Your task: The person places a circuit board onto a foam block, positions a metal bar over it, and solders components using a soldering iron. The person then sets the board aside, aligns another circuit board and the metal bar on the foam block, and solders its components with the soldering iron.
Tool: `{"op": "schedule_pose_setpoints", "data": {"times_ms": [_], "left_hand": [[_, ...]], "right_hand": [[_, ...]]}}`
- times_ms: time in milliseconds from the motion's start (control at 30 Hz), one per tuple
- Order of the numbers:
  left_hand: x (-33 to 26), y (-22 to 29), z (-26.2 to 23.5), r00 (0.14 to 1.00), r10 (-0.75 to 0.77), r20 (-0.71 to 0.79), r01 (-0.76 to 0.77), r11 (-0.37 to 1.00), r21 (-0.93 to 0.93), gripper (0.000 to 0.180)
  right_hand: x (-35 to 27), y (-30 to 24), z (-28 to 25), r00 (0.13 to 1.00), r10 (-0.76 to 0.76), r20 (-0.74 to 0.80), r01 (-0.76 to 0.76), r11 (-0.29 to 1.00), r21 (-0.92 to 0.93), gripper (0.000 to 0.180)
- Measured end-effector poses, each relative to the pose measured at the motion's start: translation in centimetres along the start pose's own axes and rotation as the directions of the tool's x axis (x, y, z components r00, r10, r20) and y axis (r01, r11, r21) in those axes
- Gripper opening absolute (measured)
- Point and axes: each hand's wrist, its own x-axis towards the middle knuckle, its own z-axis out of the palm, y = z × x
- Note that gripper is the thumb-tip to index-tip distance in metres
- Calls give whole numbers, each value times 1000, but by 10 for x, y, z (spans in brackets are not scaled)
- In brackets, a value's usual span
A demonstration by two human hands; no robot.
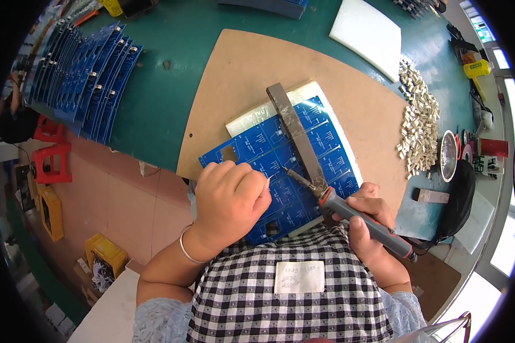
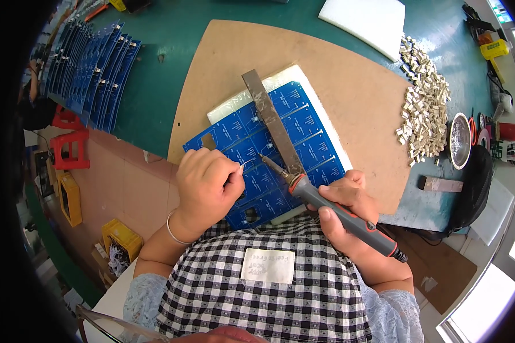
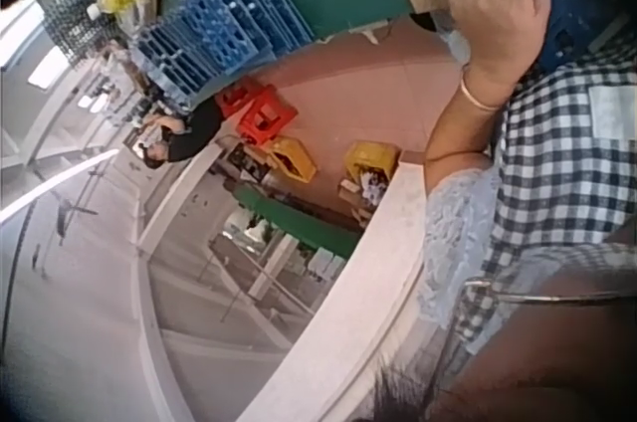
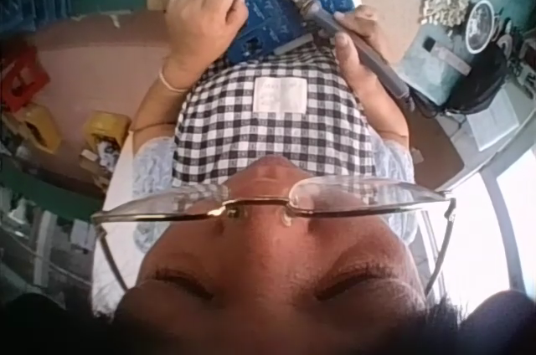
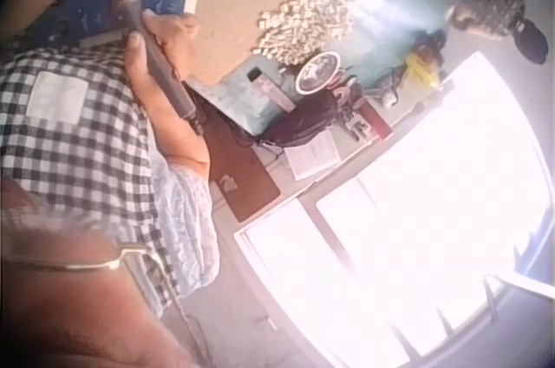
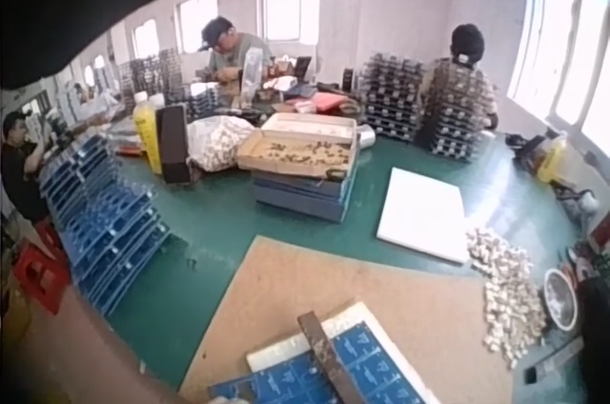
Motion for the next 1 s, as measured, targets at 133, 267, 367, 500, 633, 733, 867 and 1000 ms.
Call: {"op": "schedule_pose_setpoints", "data": {"times_ms": [133,267,367,500,633,733,867,1000], "left_hand": [[3,1,1,1000,2,18,-2,999,35,22],[4,0,2,999,-4,31,3,999,48,22],[6,-1,3,999,-8,35,6,998,63,23],[8,1,1,999,-13,41,10,996,84,23],[11,-2,1,997,-22,68,15,995,99,23],[13,-2,2,997,-22,68,15,995,99,23],[15,-3,2,996,-33,80,24,994,107,23],[17,-4,2,996,-25,82,17,996,92,22]], "right_hand": [[1,0,2,1000,1,-9,-1,1000,6,18],[3,2,3,1000,9,-3,-8,1000,21,18],[4,4,4,1000,24,-2,-24,999,35,18],[6,2,3,1000,17,8,-17,1000,22,18],[9,4,4,1000,23,5,-24,999,36,18],[12,5,4,1000,6,13,-6,1000,16,18],[14,6,5,1000,-1,15,1,1000,16,18],[15,5,4,1000,9,21,-9,1000,7,18]]}}
